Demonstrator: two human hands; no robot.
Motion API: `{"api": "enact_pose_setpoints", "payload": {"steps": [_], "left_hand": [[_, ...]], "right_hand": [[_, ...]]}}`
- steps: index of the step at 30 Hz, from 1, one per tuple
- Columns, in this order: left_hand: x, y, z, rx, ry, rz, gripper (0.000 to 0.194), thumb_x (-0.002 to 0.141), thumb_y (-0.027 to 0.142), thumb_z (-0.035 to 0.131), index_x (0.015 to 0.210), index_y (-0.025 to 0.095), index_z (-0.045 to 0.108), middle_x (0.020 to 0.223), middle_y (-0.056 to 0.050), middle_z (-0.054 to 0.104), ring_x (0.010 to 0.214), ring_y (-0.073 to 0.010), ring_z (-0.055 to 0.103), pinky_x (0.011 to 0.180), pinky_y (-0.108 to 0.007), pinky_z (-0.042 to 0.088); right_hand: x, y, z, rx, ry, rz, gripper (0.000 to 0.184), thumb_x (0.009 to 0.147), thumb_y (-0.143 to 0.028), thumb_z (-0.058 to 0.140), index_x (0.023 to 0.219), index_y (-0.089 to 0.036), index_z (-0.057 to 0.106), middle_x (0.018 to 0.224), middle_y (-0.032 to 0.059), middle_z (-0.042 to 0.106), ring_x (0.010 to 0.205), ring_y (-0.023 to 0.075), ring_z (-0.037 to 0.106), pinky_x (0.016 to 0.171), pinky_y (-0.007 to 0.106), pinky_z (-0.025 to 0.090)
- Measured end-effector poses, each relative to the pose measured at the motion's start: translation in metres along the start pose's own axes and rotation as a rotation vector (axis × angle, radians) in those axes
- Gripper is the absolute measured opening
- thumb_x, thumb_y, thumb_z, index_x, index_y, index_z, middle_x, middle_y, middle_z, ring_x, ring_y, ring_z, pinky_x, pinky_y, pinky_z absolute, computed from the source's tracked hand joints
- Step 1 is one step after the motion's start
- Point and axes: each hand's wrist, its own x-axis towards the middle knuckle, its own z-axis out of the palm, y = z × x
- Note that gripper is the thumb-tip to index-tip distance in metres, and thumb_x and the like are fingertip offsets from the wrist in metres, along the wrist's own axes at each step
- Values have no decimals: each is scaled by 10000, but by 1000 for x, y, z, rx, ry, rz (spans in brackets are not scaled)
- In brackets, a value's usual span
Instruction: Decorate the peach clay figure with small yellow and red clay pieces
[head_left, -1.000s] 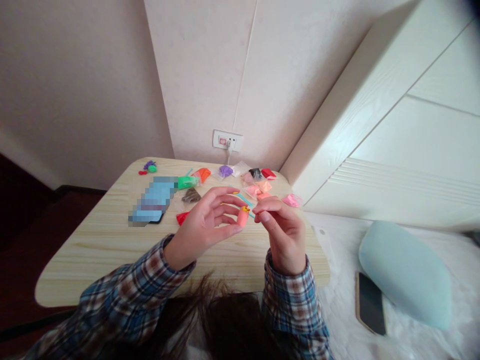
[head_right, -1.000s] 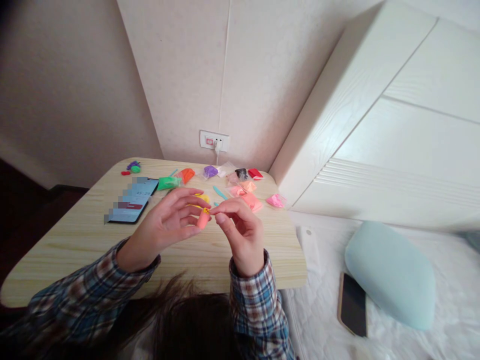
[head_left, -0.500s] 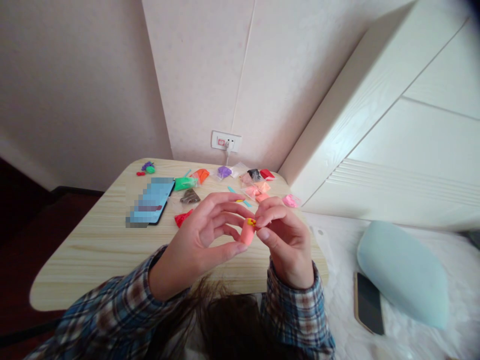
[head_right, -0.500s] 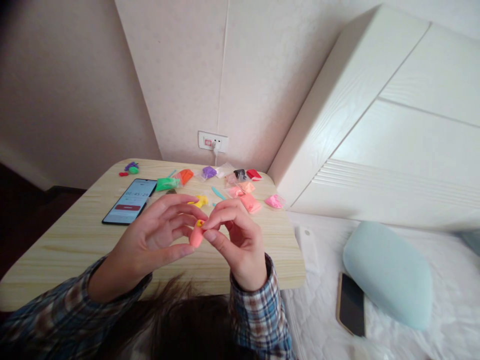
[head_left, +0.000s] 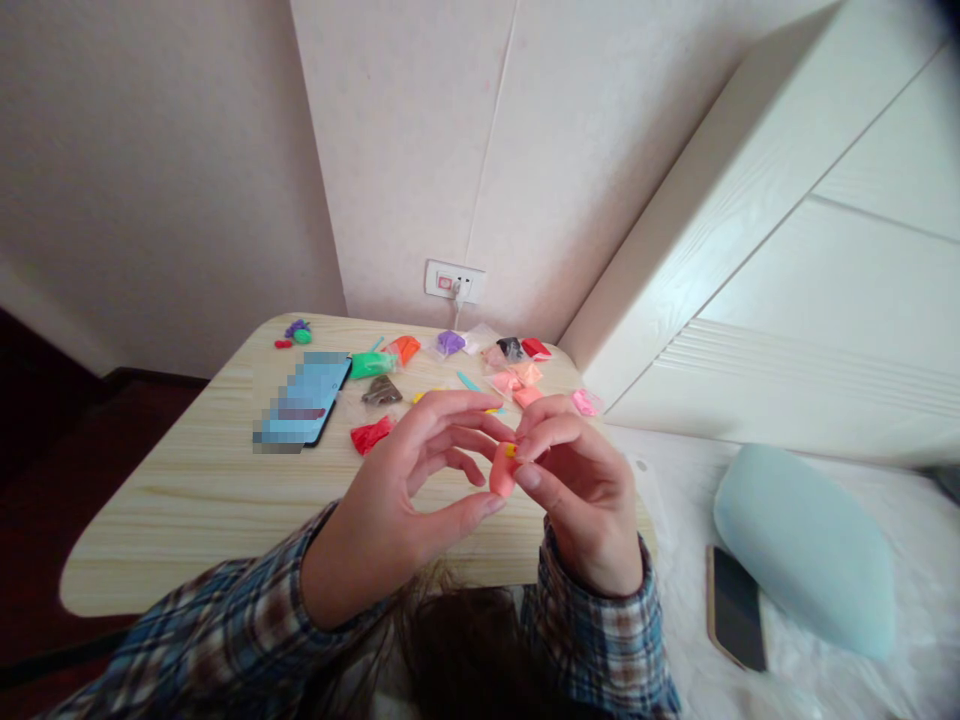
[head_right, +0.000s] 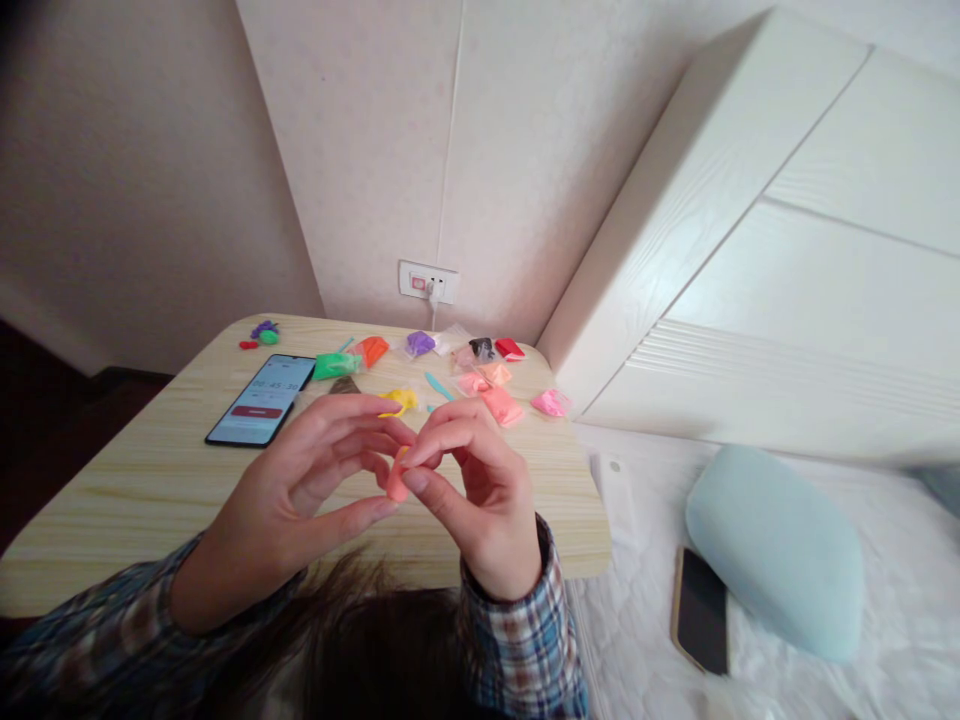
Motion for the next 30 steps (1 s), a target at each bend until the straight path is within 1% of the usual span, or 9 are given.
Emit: {"api": "enact_pose_setpoints", "payload": {"steps": [6,11,14,20,26,30], "left_hand": [[-1,3,-1,67,24,18,452,766,78,667,1141,259,491,1033,13,618,918,-94,613,774,-175,522],[0,5,-1,144,8,61,438,776,77,647,1141,262,491,1049,8,610,918,-108,614,765,-190,528],[1,7,-1,208,0,75,437,778,80,642,1142,273,495,1071,5,603,940,-125,610,771,-211,527],[0,8,-1,287,19,105,415,774,101,640,1135,267,523,1095,-24,608,982,-186,607,765,-278,536],[-1,8,-2,382,2,122,437,806,117,614,1189,278,479,1119,-21,595,970,-173,609,773,-280,531],[-2,9,-3,464,-7,145,445,811,105,598,1205,271,476,1129,-24,598,954,-174,611,769,-283,524]], "right_hand": [[1,0,-1,3,-21,9,82,792,-153,654,816,-231,644,829,-10,532,803,114,496,707,258,413],[1,-1,-1,8,-22,28,88,789,-152,654,813,-235,640,828,-5,523,799,123,496,682,265,417],[1,-1,-1,29,-21,44,87,784,-151,656,803,-234,637,835,0,508,807,126,501,688,267,436],[3,0,0,65,-23,63,93,782,-143,651,803,-225,613,839,-1,488,786,116,500,692,259,453],[2,0,0,79,-22,92,132,776,-127,652,835,-224,585,831,-13,493,721,94,491,670,241,448],[3,-1,-1,83,-38,123,157,769,-151,665,868,-226,569,834,-17,491,706,90,483,659,236,447]]}}
